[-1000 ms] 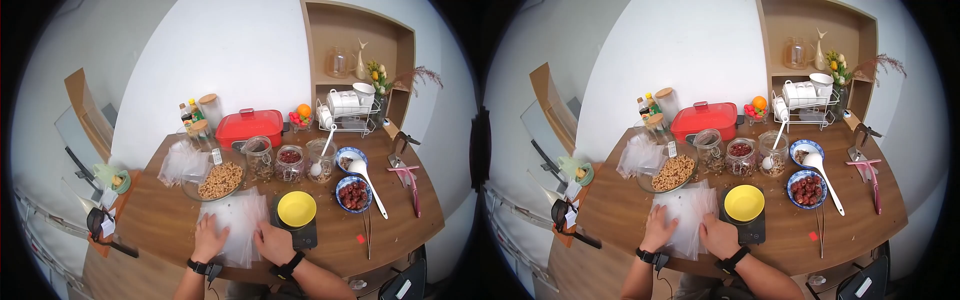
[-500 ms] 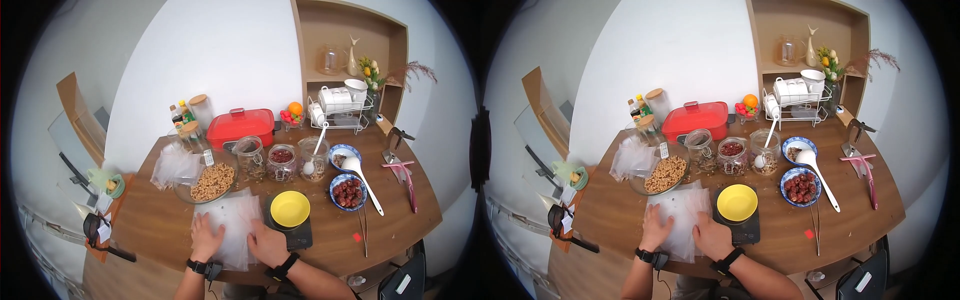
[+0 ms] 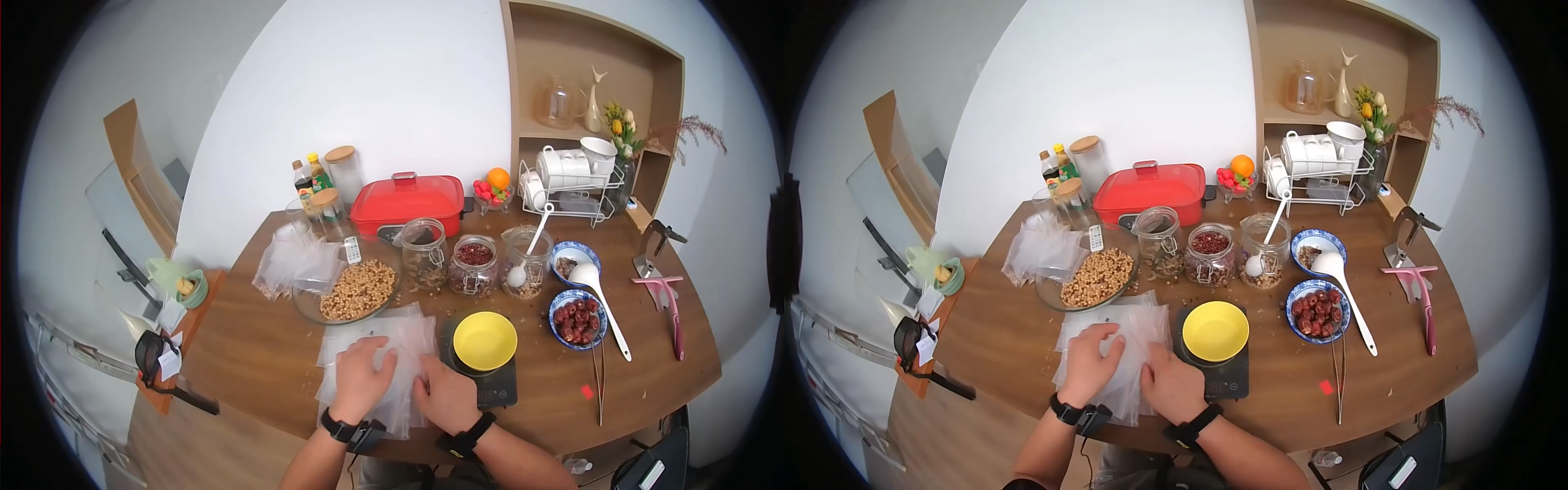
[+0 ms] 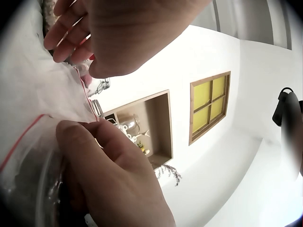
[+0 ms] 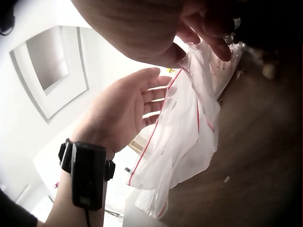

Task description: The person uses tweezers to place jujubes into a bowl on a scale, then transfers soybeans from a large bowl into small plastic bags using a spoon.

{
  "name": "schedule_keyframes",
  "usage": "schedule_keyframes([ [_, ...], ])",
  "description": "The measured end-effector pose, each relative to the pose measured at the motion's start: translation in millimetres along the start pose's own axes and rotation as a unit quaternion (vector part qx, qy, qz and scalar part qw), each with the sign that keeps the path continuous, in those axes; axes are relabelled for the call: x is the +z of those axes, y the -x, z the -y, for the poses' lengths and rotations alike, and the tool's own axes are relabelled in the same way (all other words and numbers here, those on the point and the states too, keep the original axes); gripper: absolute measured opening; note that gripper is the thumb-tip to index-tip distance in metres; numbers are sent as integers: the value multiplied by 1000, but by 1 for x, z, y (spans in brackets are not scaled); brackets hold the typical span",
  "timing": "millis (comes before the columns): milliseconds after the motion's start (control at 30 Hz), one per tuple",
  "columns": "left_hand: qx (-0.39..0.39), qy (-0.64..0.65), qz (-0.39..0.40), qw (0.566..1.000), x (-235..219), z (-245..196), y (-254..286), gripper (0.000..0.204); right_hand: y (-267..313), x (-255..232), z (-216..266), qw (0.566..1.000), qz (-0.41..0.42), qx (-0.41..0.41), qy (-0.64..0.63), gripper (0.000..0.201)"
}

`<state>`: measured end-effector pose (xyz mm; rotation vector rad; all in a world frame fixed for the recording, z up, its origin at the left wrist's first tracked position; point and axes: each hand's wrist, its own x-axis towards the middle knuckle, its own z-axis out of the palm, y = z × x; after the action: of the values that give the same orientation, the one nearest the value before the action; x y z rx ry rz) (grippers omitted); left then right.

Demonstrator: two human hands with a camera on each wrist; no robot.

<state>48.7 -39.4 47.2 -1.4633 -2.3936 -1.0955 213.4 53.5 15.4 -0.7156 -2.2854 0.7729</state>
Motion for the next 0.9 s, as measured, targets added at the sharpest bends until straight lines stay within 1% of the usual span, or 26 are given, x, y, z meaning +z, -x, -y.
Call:
schedule_keyframes([
  [33, 1, 31, 14, 999, 4, -2, -5, 26, 0, 0, 0, 1000, -1, -2, -3, 35],
  [67, 50, 49, -28, 997, 9, -5, -10, 19, 0, 0, 0, 1000, -2, -6, -5, 34],
  [167, -33, 70, 27, 997, 10, -13, -21, 16, -1, 0, 0, 1000, 3, -5, -1, 33],
  [267, -44, 65, 6, 997, 13, -6, -25, 15, -2, 0, 2, 1000, 13, 0, 7, 34],
  [367, -49, 39, 3, 998, 20, 2, -26, 20, -2, 1, 1, 1000, 10, 0, 15, 35],
  [467, -71, 44, -12, 996, 20, -8, -34, 26, -2, 3, 1, 1000, 11, 0, 19, 35],
  [567, -76, 55, -8, 995, 32, 0, -40, 28, -3, 3, 1, 1000, 5, -9, 27, 35],
  [667, -98, 63, 21, 993, 49, 17, -35, 28, -3, 4, 1, 1000, 1, 0, 27, 34],
  [767, -88, 110, 2, 990, 63, 35, -28, 22, -2, 4, 2, 999, -1, 7, 39, 34],
  [800, -61, 128, -12, 990, 69, 40, -25, 20, -1, 4, 2, 999, -13, -8, 41, 34],
  [833, -33, 152, -26, 988, 75, 46, -24, 17, 0, 9, -2, 999, -14, -2, 36, 32],
  [867, -40, 161, -12, 986, 75, 45, -23, 16, 1, 10, -3, 999, -20, -4, 35, 31],
  [900, -46, 168, 3, 985, 70, 41, -23, 15, 2, 12, -5, 1000, 0, 21, 23, 31],
])
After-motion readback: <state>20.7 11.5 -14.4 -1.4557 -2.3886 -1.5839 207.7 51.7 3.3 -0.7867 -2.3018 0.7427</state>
